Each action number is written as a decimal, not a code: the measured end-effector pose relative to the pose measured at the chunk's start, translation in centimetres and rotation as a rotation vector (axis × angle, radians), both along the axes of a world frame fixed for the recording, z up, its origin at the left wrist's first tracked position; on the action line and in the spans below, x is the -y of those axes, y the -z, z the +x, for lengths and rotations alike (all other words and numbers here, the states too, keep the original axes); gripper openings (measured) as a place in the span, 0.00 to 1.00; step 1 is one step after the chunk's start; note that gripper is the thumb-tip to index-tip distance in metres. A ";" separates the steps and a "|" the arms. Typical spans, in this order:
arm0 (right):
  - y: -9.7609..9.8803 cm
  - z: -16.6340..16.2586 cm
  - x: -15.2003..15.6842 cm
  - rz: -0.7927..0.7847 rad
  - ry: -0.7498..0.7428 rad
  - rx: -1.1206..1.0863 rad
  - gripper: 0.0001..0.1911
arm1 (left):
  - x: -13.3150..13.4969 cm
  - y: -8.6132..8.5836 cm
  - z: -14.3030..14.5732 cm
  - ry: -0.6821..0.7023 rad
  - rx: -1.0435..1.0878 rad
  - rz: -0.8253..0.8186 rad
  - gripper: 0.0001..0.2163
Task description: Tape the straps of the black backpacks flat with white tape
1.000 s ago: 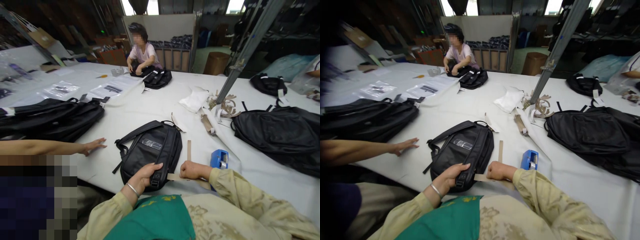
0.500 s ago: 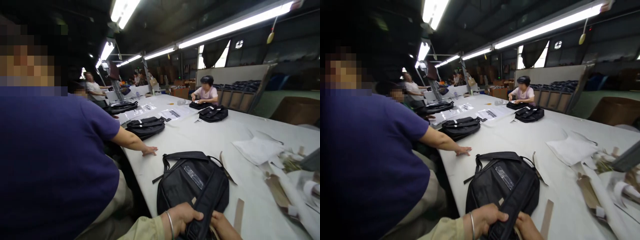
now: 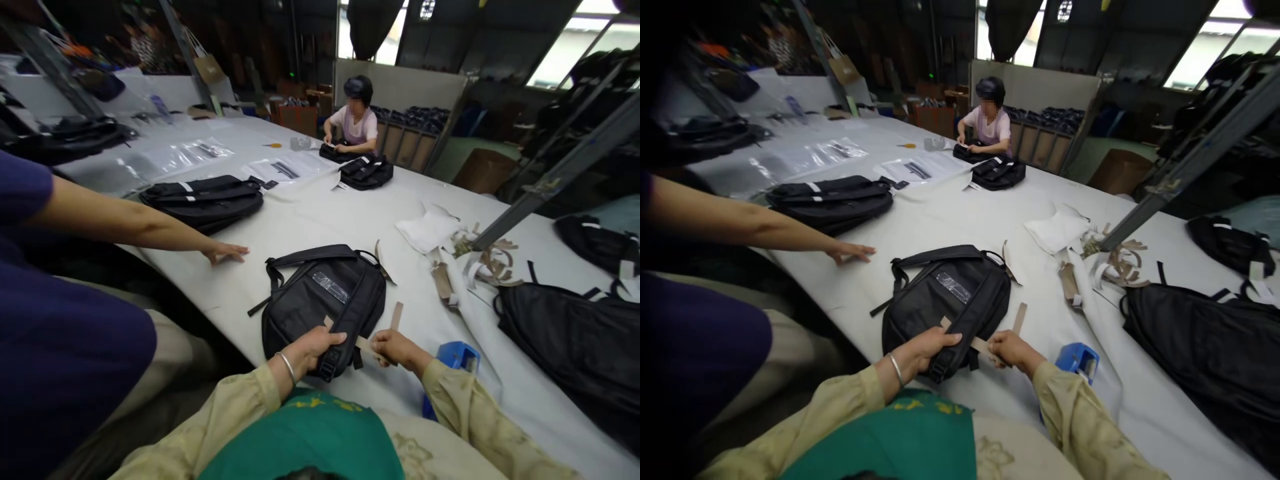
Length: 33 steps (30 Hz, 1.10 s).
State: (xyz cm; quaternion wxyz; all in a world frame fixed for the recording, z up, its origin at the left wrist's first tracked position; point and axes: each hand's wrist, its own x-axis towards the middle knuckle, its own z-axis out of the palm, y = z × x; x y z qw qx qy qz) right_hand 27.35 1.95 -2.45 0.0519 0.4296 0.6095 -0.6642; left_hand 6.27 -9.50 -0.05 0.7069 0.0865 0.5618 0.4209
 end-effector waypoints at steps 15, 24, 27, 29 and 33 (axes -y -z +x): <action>-4.6 -10.0 -0.6 0.105 0.020 -0.082 0.02 | 0.3 1.2 -0.8 0.189 -0.486 0.321 0.10; -4.2 -10.4 -1.5 0.130 -0.195 -0.080 0.14 | 0.3 1.9 -1.0 0.108 -0.640 0.210 0.21; -5.5 -11.2 -2.3 0.678 -0.444 -0.142 0.18 | 0.1 2.3 -0.7 0.084 -0.622 0.177 0.17; -6.5 -12.4 -2.8 1.013 -0.716 -0.273 0.26 | -0.1 2.6 -0.7 0.102 -0.667 0.159 0.16; -6.8 -15.0 -3.3 1.284 -1.207 -0.393 0.15 | -0.3 3.2 -0.9 0.106 -0.764 0.232 0.14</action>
